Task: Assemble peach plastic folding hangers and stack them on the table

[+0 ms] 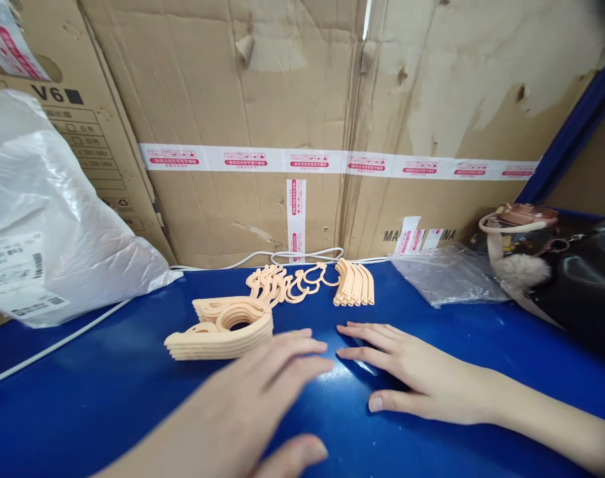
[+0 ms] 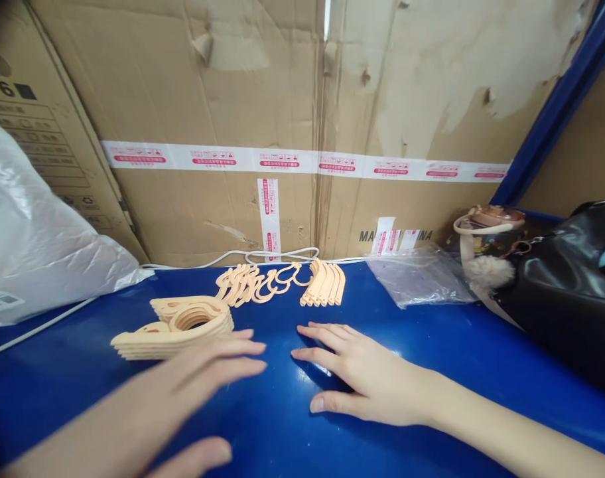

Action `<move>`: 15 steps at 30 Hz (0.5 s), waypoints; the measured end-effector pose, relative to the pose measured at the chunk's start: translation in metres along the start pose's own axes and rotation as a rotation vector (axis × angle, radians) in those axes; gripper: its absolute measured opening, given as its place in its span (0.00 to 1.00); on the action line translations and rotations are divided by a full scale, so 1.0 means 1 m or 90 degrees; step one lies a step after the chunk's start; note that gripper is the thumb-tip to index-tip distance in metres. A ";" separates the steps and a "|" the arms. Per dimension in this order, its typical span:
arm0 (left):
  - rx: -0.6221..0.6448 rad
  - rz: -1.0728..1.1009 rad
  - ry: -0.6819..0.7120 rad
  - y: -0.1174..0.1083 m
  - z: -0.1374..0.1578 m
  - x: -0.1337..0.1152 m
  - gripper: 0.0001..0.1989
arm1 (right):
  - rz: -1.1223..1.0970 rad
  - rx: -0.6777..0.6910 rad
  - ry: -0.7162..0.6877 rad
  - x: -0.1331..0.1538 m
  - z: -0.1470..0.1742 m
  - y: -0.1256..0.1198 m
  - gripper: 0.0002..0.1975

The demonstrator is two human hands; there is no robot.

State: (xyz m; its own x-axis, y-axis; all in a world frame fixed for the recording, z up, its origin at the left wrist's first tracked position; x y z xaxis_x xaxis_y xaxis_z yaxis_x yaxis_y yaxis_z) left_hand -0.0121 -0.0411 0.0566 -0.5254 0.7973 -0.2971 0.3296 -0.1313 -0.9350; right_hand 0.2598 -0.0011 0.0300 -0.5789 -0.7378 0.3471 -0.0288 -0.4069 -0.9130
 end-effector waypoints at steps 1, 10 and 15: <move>0.066 -0.016 -0.014 0.013 -0.010 -0.002 0.23 | -0.005 -0.018 0.000 -0.001 -0.001 -0.002 0.27; 0.203 0.024 -0.031 0.056 -0.025 0.032 0.30 | 0.040 -0.238 0.359 -0.080 -0.028 -0.062 0.16; 0.184 0.049 -0.016 0.059 -0.025 0.036 0.30 | 0.004 -0.182 0.473 -0.125 -0.049 -0.063 0.17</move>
State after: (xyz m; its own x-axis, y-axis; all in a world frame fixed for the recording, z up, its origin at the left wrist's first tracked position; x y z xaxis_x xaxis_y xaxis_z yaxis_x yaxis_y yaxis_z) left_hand 0.0085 -0.0054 -0.0046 -0.5278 0.7642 -0.3707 0.1339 -0.3561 -0.9248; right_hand 0.2943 0.1430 0.0339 -0.9688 -0.1460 0.2004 -0.1740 -0.1754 -0.9690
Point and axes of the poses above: each hand's wrist, its own z-axis away from the middle knuckle, its own y-axis out of the palm, x = y × z, the point moved 1 cm from there along -z, towards the middle knuckle, and after that the axes turned 14 degrees about x, right-handed, at the moved point
